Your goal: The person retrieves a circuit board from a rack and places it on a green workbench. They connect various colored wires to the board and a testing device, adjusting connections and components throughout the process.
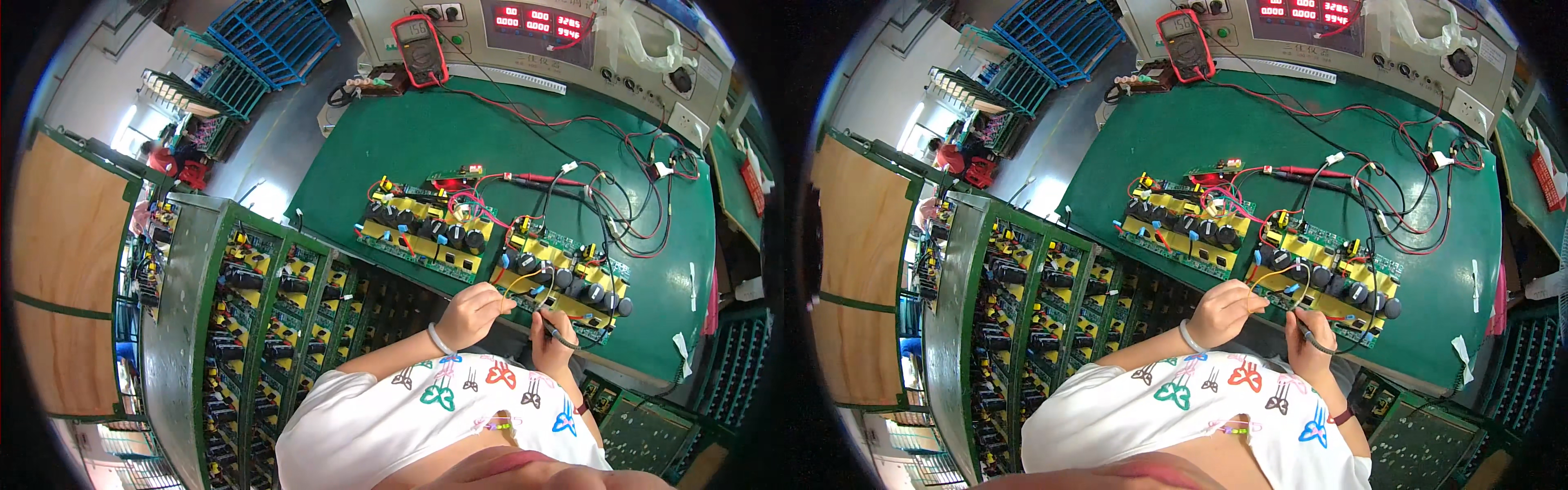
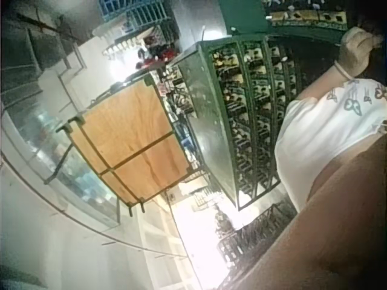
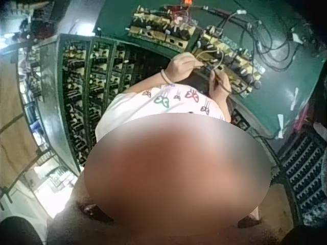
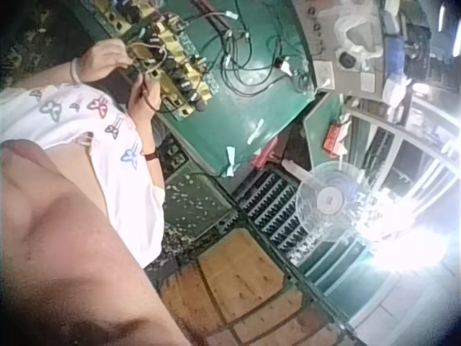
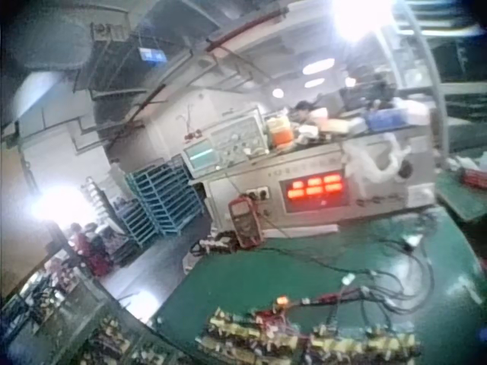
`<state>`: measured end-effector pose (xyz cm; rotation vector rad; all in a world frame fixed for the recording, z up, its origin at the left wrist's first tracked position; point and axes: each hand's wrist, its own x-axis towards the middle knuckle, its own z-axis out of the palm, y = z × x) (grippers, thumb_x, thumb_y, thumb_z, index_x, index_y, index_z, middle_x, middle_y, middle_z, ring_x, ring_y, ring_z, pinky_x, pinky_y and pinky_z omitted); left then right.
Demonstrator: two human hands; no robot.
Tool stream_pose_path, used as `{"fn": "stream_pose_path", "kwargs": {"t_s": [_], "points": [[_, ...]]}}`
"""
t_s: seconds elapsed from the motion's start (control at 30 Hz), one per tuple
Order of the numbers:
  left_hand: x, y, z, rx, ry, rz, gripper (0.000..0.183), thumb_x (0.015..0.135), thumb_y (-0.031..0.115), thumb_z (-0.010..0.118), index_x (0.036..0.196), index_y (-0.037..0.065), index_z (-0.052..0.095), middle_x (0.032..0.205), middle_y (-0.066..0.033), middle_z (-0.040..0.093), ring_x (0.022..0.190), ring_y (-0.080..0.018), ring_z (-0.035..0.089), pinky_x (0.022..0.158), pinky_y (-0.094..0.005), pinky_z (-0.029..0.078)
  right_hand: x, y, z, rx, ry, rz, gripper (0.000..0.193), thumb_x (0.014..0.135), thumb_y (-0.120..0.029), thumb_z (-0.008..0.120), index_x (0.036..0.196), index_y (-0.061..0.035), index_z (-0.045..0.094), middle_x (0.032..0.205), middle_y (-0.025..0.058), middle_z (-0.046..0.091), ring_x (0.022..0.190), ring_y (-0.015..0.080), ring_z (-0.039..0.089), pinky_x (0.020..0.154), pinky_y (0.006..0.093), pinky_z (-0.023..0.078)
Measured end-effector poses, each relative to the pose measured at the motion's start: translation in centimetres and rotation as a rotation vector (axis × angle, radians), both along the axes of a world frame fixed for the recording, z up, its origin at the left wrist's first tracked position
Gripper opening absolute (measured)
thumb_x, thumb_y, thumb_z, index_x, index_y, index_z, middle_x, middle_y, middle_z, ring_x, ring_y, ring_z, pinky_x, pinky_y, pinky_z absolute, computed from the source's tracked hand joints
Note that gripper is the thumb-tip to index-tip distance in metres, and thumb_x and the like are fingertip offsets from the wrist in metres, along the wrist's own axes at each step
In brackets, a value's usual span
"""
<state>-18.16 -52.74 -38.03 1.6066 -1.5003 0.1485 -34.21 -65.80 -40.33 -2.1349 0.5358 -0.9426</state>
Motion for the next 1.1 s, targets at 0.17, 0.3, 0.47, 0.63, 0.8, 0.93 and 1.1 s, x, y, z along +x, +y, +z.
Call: {"fn": "stream_pose_path", "kwargs": {"t_s": [0.17,0.3,0.47,0.63,0.8,0.93,1.1], "points": [[-0.3,0.2,-0.6,0.015,0.01,0.009,0.036,0.074,-0.005,0.075,0.108,0.003,0.068,0.083,-0.01,0.063,0.077,-0.0292,0.063,0.07,-0.0384,0.053,-0.2,0.0,-0.4,0.039,0.025,0.0,0.016,0.085,-0.006,0.077,0.094,-0.0016,0.065,0.08,0.0165,0.064,0.068,0.0343,0.067,0.06,0.039,0.053],[-0.5,0.0,-0.1,-0.02,0.017,0.024,0.028,0.076,-0.005,0.074,0.102,0.001,0.067,0.081,-0.0099,0.06,0.075,-0.0286,0.061,0.067,-0.0381,0.052,-0.3,0.1,-0.9,0.097,0.044,-0.004,0.016,0.085,-0.006,0.077,0.095,-0.0025,0.065,0.083,0.0164,0.064,0.071,0.0344,0.067,0.062,0.0388,0.053],[-0.4,-0.1,0.1,-0.026,0.045,0.045,0.029,0.075,-0.005,0.075,0.102,0.001,0.067,0.08,-0.0096,0.061,0.074,-0.0288,0.061,0.066,-0.038,0.052,-0.1,0.0,0.2,-0.001,0.016,0.011,0.018,0.084,-0.006,0.077,0.097,-0.003,0.065,0.086,0.0152,0.065,0.075,0.0339,0.067,0.063,0.0385,0.054],[-0.3,0.0,-0.4,-0.023,0.034,0.062,0.037,0.074,-0.005,0.078,0.108,0.004,0.067,0.08,-0.0086,0.063,0.072,-0.0282,0.061,0.065,-0.0374,0.052,0.0,0.1,0.0,0.001,0.009,0.013,0.019,0.084,-0.006,0.078,0.097,-0.0032,0.064,0.087,0.0145,0.066,0.075,0.034,0.067,0.064,0.0386,0.054],[-0.1,-0.4,0.2,-0.027,0.018,0.042,0.033,0.075,-0.009,0.076,0.103,0.002,0.062,0.078,-0.0096,0.062,0.069,-0.0303,0.061,0.062,-0.0393,0.051,0.1,-0.1,0.1,-0.074,0.003,-0.002,0.02,0.083,-0.007,0.078,0.097,-0.0043,0.064,0.087,0.0142,0.065,0.074,0.0348,0.066,0.062,0.0401,0.053],[0.4,-0.1,-0.2,0.021,0.008,0.027,0.038,0.075,-0.008,0.076,0.109,0.001,0.06,0.083,-0.0113,0.066,0.071,-0.0312,0.063,0.063,-0.0402,0.052,0.1,-0.3,1.3,-0.064,0.003,0.042,0.022,0.082,-0.006,0.078,0.1,-0.0065,0.065,0.094,0.0143,0.064,0.079,0.0361,0.066,0.064,0.0407,0.053],[0.6,-0.2,-0.8,0.014,0.024,0.031,0.077,0.076,-0.004,0.078,0.146,0.011,0.049,0.084,-0.0085,0.07,0.074,-0.029,0.064,0.067,-0.0392,0.051,-0.2,-1.2,2.2,-0.022,0.026,0.125,0.023,0.083,-0.001,0.076,0.103,-0.004,0.065,0.101,0.0147,0.064,0.086,0.0324,0.066,0.072,0.0375,0.054]]}}
